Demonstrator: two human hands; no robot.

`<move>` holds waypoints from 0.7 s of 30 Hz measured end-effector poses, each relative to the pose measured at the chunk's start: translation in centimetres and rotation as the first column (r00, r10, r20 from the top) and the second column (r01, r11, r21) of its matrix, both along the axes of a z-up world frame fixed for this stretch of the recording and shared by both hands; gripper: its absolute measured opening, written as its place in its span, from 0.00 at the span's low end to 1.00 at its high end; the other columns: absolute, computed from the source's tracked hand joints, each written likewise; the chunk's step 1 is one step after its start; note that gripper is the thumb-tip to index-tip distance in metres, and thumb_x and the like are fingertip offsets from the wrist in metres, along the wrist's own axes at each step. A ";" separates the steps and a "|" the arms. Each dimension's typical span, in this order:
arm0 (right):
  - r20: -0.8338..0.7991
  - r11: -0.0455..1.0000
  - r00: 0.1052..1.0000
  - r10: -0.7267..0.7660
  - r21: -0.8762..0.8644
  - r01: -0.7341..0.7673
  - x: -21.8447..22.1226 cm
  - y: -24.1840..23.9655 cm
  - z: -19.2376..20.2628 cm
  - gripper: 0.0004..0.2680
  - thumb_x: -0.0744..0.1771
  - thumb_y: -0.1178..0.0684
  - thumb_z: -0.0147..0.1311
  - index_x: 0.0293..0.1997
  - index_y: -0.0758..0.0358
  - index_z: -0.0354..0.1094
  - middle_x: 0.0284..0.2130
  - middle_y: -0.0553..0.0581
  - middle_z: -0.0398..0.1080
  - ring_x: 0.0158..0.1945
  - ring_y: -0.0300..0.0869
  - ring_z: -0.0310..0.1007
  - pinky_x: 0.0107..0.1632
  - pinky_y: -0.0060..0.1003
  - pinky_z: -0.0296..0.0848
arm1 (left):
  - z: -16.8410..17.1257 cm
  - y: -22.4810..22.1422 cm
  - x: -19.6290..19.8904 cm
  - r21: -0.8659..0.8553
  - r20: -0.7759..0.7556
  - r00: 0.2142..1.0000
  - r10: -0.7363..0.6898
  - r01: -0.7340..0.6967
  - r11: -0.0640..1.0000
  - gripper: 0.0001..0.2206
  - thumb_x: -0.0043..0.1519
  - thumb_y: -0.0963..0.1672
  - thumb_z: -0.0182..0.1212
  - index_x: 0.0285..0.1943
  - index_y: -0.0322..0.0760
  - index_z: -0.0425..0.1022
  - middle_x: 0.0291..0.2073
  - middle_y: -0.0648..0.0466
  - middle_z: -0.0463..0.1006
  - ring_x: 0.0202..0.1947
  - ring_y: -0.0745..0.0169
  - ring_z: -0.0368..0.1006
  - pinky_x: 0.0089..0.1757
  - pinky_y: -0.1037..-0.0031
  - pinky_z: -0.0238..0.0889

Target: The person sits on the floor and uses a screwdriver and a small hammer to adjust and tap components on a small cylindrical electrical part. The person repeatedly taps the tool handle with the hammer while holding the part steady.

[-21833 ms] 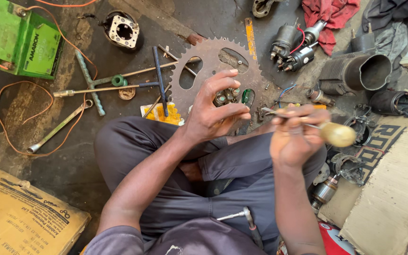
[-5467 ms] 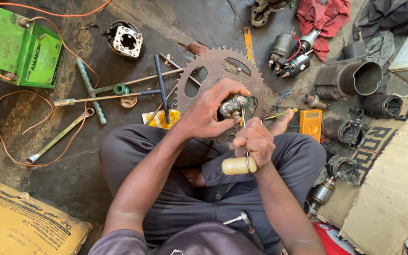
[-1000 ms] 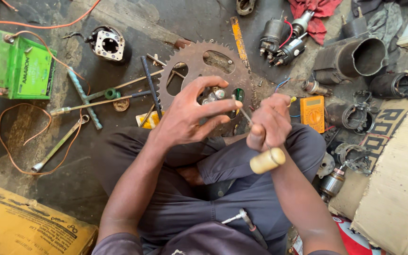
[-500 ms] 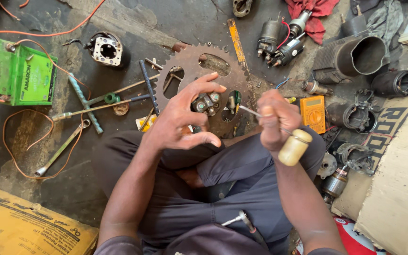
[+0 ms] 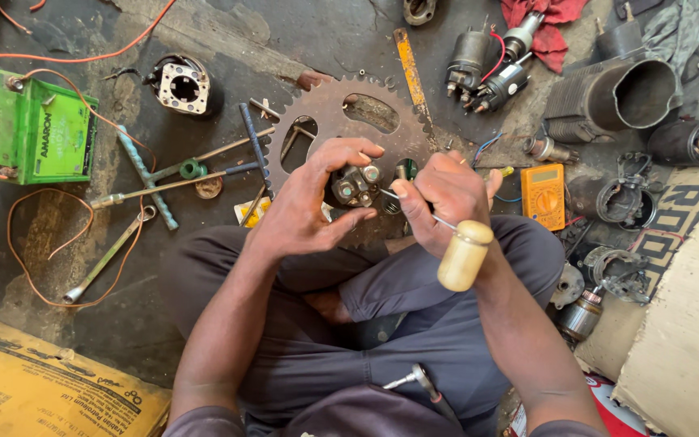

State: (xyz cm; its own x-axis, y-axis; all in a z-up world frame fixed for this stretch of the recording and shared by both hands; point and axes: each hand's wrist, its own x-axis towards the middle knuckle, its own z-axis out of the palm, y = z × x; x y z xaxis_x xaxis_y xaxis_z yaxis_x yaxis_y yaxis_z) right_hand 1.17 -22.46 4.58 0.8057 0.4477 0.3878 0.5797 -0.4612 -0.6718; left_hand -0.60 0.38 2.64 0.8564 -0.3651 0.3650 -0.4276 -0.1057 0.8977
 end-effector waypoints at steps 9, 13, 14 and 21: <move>-0.062 0.994 0.993 -0.101 0.042 0.103 -1.2 0.7 -1.6 0.13 0.71 0.55 0.52 0.26 0.67 0.60 0.24 0.57 0.59 0.29 0.47 0.59 0.39 0.43 0.59 | -0.2 0.0 0.0 0.003 0.002 1.000 0.023 -0.023 1.000 0.31 0.58 0.38 0.74 0.65 0.37 0.57 0.63 0.46 0.71 0.61 0.45 0.73 0.58 0.64 0.70; -0.218 0.990 0.972 -0.084 0.094 0.106 -1.4 0.4 -2.5 0.15 0.72 0.54 0.50 0.24 0.68 0.56 0.22 0.56 0.56 0.25 0.44 0.55 0.37 0.40 0.56 | -0.3 0.1 -0.1 0.029 0.004 1.000 0.029 -0.029 0.999 0.31 0.58 0.37 0.74 0.66 0.37 0.57 0.62 0.46 0.71 0.60 0.45 0.73 0.58 0.64 0.69; -0.231 0.991 0.970 -0.076 0.089 0.099 -1.3 0.3 -2.6 0.15 0.72 0.55 0.49 0.25 0.68 0.56 0.23 0.56 0.55 0.26 0.44 0.55 0.38 0.40 0.56 | -0.4 0.1 -0.1 0.032 -0.002 1.000 0.031 -0.031 0.999 0.31 0.57 0.38 0.74 0.66 0.37 0.57 0.62 0.46 0.72 0.60 0.46 0.73 0.58 0.64 0.69; -0.299 0.998 0.954 0.025 0.063 -0.006 0.0 -0.5 -2.9 0.15 0.72 0.54 0.50 0.27 0.71 0.53 0.21 0.57 0.52 0.23 0.45 0.50 0.31 0.42 0.53 | -0.2 0.1 -0.1 0.041 -0.023 0.999 0.032 -0.031 0.999 0.29 0.57 0.38 0.74 0.63 0.37 0.58 0.62 0.46 0.72 0.60 0.45 0.73 0.58 0.64 0.69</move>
State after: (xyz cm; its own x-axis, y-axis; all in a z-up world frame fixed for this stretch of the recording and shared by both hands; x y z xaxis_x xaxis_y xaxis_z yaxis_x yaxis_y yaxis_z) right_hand 1.18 -23.01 1.68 0.8822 0.4440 0.1566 0.3542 -0.4067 -0.8421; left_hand -0.69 0.53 2.40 0.8762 -0.3517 0.3295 -0.4017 -0.1555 0.9025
